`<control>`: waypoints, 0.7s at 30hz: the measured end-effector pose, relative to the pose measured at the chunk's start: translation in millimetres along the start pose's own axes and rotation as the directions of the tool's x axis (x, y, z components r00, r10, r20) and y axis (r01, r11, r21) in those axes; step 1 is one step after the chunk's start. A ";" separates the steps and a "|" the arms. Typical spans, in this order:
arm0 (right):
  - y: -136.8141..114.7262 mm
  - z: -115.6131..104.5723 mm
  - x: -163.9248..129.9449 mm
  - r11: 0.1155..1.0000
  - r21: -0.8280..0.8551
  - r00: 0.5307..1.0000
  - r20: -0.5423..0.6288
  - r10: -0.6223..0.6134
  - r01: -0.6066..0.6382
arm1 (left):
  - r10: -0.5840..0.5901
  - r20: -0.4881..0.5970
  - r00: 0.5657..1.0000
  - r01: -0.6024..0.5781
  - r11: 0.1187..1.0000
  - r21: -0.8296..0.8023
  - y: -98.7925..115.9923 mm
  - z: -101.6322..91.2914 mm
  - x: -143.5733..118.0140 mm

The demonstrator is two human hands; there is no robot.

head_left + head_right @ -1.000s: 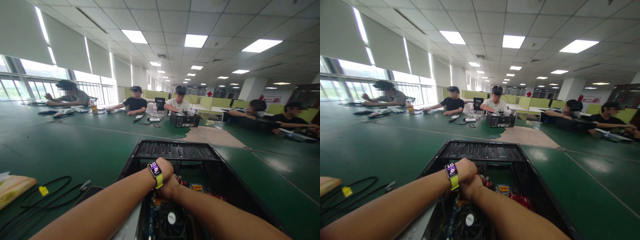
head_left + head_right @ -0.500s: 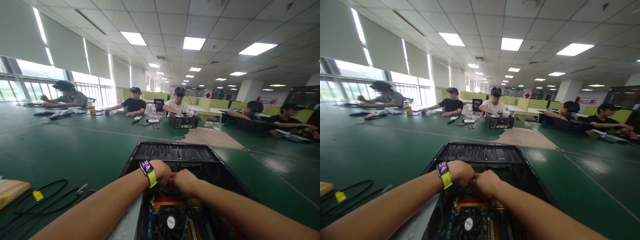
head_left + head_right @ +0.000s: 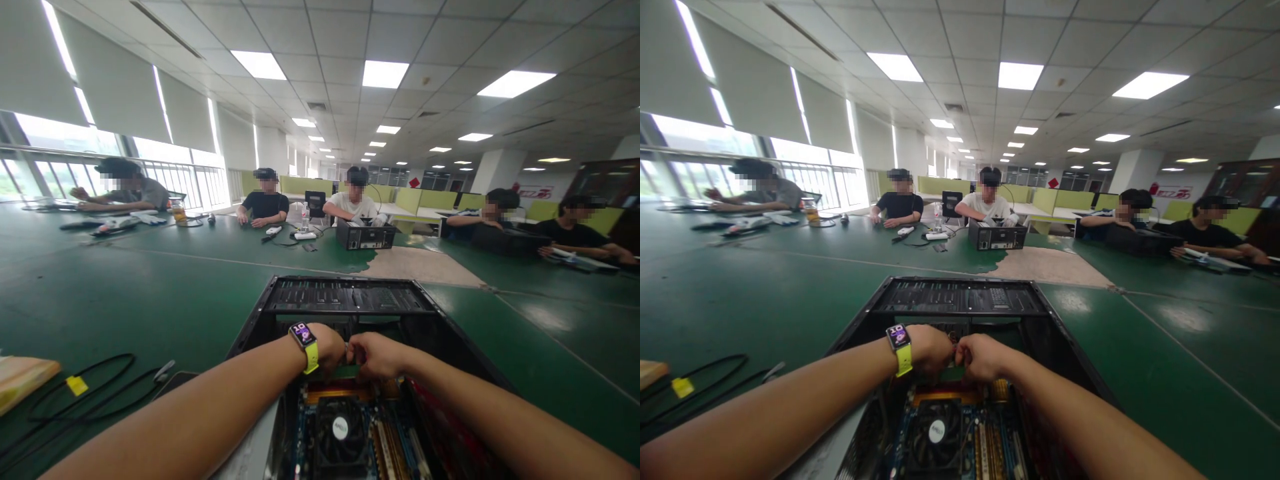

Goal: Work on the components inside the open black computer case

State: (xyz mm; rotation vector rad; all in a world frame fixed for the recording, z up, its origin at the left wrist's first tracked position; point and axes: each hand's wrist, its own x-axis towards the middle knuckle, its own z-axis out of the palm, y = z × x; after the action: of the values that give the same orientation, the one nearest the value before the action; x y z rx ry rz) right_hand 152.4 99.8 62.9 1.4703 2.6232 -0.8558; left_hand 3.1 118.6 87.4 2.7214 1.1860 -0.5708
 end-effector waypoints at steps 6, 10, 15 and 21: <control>0.1 8.4 -0.4 0.971 -0.234 0.998 -0.021 0.051 -0.054 | -0.042 0.152 0.988 0.030 0.996 0.080 15.1 1.6 4.5; -7.5 11.3 -1.9 0.922 -0.380 0.997 -0.045 0.065 -0.078 | -0.023 0.195 0.981 -0.001 0.992 0.125 21.8 -1.5 1.7; -14.2 13.6 -3.6 0.876 -0.474 0.996 -0.056 0.066 -0.085 | -0.016 0.203 0.979 -0.016 0.988 0.155 26.8 -2.3 0.0; -23.9 -3.9 -16.2 0.873 -0.486 0.999 -0.011 0.037 -0.037 | -0.001 0.088 0.996 -0.010 0.992 0.129 19.7 -32.5 -24.0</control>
State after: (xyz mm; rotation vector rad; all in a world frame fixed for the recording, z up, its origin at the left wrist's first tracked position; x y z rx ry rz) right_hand 143.4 79.2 81.5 1.3637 2.5328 -0.1559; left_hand 12.0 97.0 125.8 2.7710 1.1598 -0.7838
